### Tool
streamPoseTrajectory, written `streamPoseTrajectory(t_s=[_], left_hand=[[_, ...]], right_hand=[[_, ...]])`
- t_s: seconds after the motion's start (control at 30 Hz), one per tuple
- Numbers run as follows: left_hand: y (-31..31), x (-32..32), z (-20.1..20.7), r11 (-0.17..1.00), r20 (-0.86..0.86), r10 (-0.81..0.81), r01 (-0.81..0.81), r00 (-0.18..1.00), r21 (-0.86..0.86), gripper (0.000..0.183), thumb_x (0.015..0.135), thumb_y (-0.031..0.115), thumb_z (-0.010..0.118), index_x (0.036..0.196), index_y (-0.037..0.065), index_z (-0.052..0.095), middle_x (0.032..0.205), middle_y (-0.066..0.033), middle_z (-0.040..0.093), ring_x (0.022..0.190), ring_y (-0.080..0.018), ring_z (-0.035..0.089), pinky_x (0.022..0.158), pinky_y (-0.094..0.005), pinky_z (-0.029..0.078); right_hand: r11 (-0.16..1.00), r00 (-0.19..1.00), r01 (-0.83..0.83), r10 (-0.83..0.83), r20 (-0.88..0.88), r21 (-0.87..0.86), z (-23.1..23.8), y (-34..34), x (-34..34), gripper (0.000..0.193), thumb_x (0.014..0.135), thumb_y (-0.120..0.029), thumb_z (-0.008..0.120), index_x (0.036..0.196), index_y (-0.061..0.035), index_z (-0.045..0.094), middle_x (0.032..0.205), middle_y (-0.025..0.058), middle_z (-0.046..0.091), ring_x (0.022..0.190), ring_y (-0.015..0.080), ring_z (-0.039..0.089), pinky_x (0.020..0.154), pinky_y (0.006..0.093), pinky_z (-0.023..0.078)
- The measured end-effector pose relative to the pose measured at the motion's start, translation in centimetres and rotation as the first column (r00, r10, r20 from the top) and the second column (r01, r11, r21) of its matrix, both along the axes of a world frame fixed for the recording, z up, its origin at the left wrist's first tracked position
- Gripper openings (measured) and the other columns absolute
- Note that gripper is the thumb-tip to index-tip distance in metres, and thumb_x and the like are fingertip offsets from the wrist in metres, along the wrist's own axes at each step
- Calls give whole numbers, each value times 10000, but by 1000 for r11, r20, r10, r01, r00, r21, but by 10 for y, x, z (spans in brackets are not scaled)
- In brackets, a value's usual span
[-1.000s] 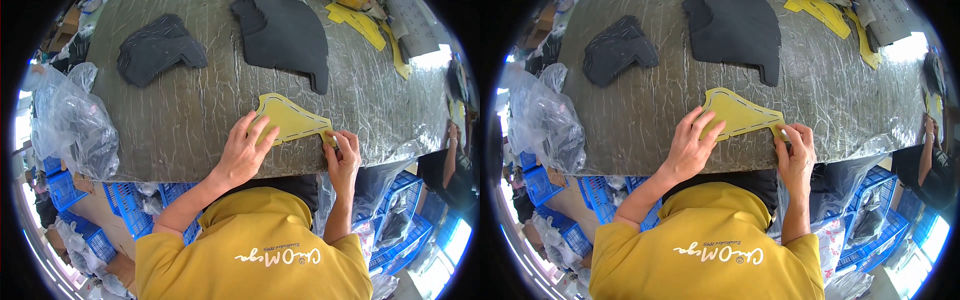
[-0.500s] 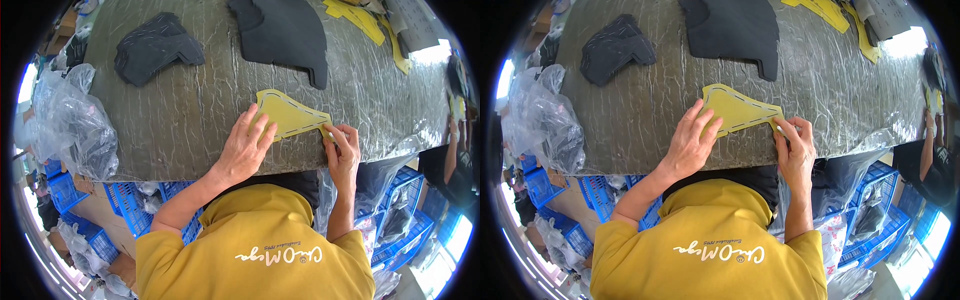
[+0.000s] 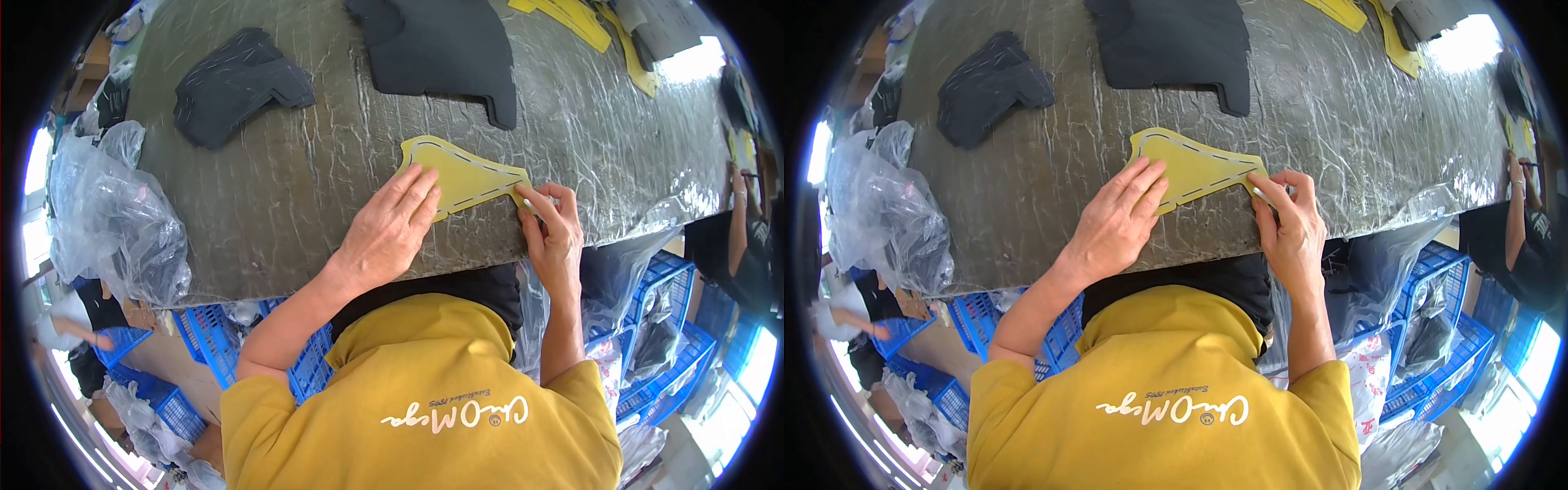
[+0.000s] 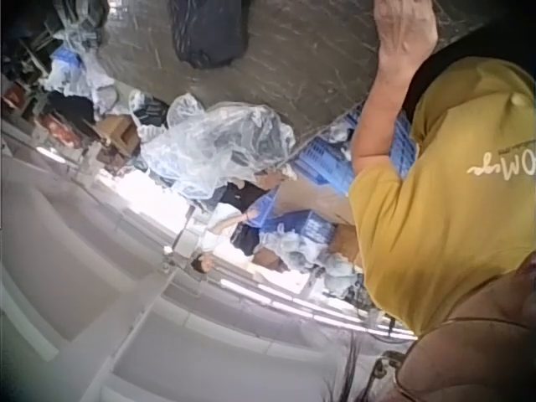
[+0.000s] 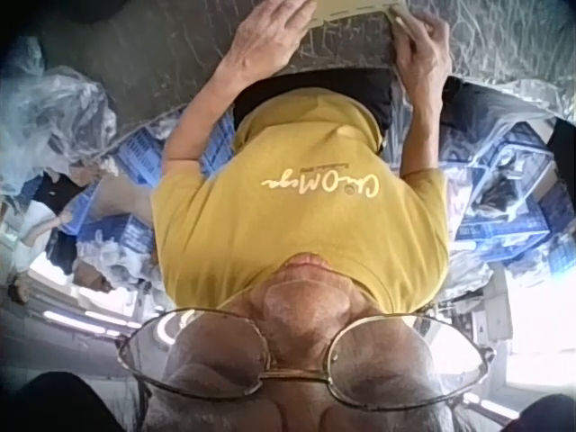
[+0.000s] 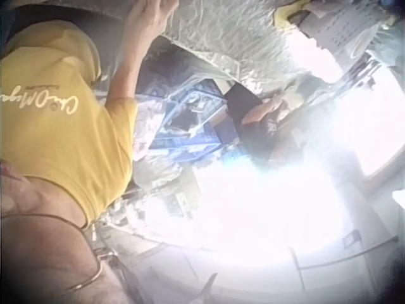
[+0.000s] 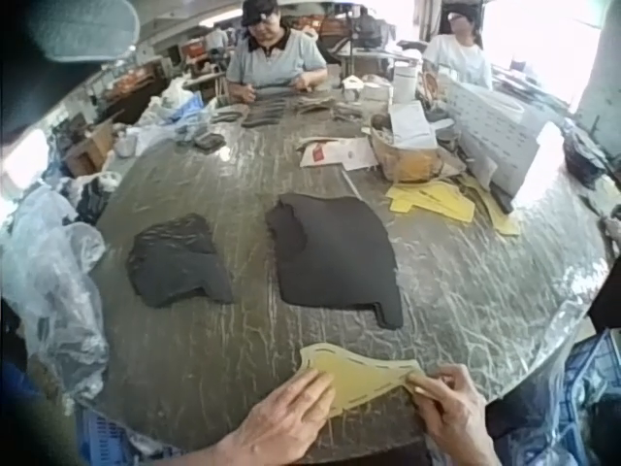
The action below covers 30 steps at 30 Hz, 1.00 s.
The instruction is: Tracing a shoe component pattern onto black material with a white marking pen.
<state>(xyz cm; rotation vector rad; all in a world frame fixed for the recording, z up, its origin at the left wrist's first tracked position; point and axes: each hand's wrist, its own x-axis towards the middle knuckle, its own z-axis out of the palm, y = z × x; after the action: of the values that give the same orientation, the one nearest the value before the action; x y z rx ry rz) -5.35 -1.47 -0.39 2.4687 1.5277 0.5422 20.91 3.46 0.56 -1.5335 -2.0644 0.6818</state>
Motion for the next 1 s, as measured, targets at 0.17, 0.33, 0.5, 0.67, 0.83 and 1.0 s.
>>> streamPoseTrajectory(t_s=[0.17,0.33,0.5,0.67,0.83,1.0], left_hand=[[19,-12,10,997,-57,-69,67,996,-36,487,838,-2,630,1324,27,628,1421,-93,576,1260,-288,558,1045,-385,500],[35,-11,18,990,-113,-143,142,983,-24,548,824,-22,608,1355,113,635,1433,-49,573,1072,-241,572,928,-354,532],[40,-10,21,981,-178,-195,189,964,-52,584,806,-16,625,1373,128,628,1458,-38,549,1069,-229,543,926,-352,527],[39,-9,22,978,-184,-204,194,962,-69,571,804,-10,629,1362,114,632,1447,-50,555,1092,-240,540,953,-361,523],[43,-9,20,976,-189,-217,219,958,-11,505,804,36,655,1307,69,644,1399,-101,572,1131,-253,535,919,-355,518],[46,-12,23,972,-173,-232,221,957,-78,621,782,-41,640,1380,124,620,1421,-69,564,1155,-255,546,981,-378,511]], right_hand=[[1000,1000,-15,14,5,12,1,1,0,275,927,-80,690,1184,-172,725,1130,85,595,759,272,652,677,389,527],[1000,1000,-18,18,18,15,2,2,0,273,926,-90,693,1185,-174,723,1130,85,594,778,280,657,680,399,530],[1000,999,-27,27,46,-2,2,2,1,299,924,-92,696,1210,-178,708,1138,87,584,798,287,663,686,402,534],[1000,1000,-27,26,4,15,-4,0,3,302,914,-87,706,1205,-165,704,1141,92,587,827,279,669,703,395,543],[1000,999,-11,11,-34,22,-6,0,5,301,897,-76,725,1188,-150,712,1133,92,601,829,269,674,709,390,547],[1000,999,-11,10,-33,-5,-1,3,5,305,883,-62,737,1176,-142,715,1118,92,607,817,262,682,694,376,547]])
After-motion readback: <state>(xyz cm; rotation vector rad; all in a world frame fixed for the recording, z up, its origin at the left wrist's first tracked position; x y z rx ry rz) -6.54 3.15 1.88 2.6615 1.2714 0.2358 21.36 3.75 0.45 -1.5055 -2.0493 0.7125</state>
